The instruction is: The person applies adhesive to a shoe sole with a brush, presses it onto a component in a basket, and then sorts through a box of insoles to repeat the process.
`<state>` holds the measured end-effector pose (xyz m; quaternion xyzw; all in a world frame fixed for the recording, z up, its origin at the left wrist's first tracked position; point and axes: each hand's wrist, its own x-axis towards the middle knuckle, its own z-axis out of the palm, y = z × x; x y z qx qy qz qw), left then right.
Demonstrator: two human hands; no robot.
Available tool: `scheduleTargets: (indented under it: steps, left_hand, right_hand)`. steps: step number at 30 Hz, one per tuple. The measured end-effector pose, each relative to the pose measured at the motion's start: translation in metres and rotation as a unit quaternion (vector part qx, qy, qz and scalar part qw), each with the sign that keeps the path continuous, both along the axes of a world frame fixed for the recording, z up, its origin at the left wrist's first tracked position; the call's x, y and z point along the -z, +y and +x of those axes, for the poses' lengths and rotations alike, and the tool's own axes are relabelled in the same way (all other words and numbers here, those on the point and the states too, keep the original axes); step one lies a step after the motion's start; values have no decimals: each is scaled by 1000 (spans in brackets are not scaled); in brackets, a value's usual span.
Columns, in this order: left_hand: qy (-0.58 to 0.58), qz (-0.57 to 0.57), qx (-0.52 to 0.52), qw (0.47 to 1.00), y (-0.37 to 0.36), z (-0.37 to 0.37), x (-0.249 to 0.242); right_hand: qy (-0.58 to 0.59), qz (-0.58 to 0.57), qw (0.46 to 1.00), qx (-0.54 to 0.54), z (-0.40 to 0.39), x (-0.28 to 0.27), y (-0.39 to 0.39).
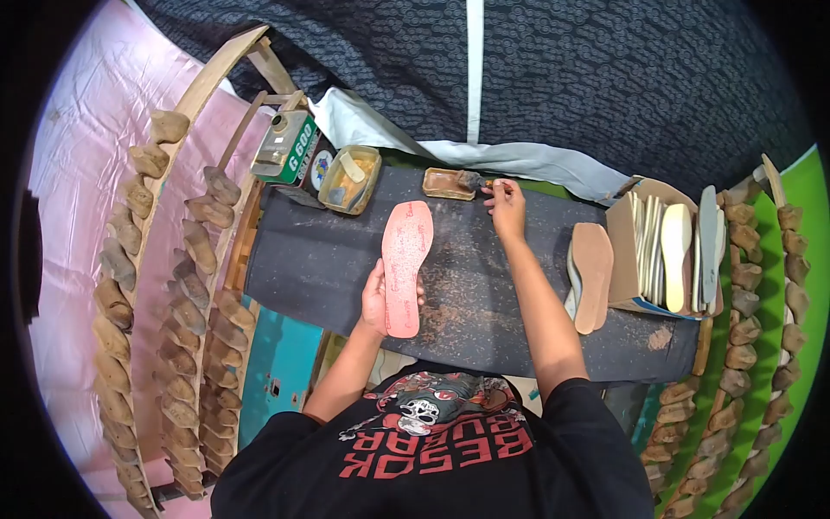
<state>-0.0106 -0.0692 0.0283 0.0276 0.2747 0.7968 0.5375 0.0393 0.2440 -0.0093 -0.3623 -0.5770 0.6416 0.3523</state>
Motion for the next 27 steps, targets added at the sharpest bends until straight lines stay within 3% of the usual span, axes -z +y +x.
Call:
scheduleTargets:
  steps: [6, 13, 16, 19, 20, 22, 23, 25, 26, 27]
  left_hand:
    - [-8, -27, -41, 999, -35, -11, -1]
    - [-18, 5, -35, 999, -36, -24, -1]
    - [-30, 43, 10, 999, -28, -29, 0]
    - [-33, 42, 62, 997, -17, -34, 7]
    - [-37, 57, 135, 988, -14, -36, 11]
    - [-48, 48, 251, 966, -8, -35, 16]
    - [-54, 50, 261, 963, -4, -32, 20]
    - [-65, 58, 349, 933, 5, -25, 32]
    - [-85, 58, 370, 923, 9, -20, 37]
    - [-88, 62, 381, 918, 13, -16, 34]
  right_hand:
    - [-28, -46, 997, -52, -13, 18, 7]
    - [-42, -120, 992, -23, 0, 8, -2]
    - [-60, -67, 990, 107, 15, 12, -23]
    - [-58, -5, 991, 118, 36, 7, -68]
    - [-64, 0, 990, 124, 45, 1, -80]
    - [98, -203, 972, -71, 60, -16, -104]
    - [170, -234, 950, -118, 58, -23, -116]
    - [187, -351, 911, -107, 70, -58, -136]
    - [188, -345, 915, -94, 76, -63, -138]
    - [202, -317, 915, -147, 81, -66, -138]
